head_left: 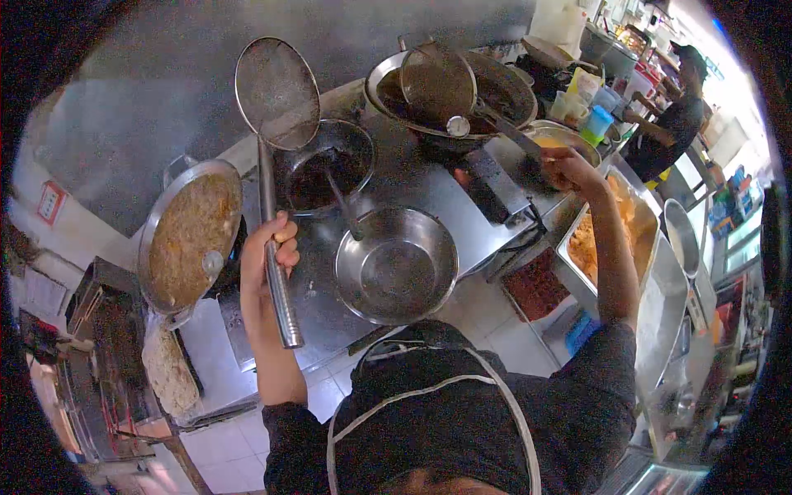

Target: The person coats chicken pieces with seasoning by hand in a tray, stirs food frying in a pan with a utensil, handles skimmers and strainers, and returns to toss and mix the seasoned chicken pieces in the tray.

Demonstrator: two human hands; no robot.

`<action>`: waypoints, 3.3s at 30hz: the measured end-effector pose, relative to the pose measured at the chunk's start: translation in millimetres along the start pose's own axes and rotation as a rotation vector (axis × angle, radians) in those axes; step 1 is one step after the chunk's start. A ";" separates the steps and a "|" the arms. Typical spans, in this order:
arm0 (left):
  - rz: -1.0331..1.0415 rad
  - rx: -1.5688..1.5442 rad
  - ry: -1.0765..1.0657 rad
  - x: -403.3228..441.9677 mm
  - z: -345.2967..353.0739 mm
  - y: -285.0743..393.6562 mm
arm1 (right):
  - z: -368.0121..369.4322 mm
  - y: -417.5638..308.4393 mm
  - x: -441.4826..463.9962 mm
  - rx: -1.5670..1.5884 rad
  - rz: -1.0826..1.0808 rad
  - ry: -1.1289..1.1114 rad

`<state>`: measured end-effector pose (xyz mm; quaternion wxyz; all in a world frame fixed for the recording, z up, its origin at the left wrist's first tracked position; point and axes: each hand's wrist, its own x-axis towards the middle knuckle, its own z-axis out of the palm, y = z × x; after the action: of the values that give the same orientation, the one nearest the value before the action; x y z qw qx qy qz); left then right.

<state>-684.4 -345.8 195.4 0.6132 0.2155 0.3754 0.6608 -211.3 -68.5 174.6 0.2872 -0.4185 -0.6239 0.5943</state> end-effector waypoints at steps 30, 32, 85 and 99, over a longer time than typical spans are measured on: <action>0.117 0.135 0.069 -37.6 -20.6 15.2 | 297.4 71.9 85.4 -0.637 -0.457 0.067; 0.109 0.109 0.039 -40.5 -20.3 13.7 | 298.9 56.8 93.6 -0.939 -0.250 0.016; -0.055 0.125 0.741 -35.9 -69.9 -310.8 | 229.1 59.0 -369.4 0.135 0.090 0.202; 0.114 -0.067 0.746 -198.9 -115.2 -272.9 | 163.4 26.6 -442.0 -0.423 -0.115 0.164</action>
<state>-562.4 -575.1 -49.2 0.4033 -0.0394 0.5385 0.7388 -132.0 -533.5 188.8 0.2762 -0.4798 -0.7320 0.3971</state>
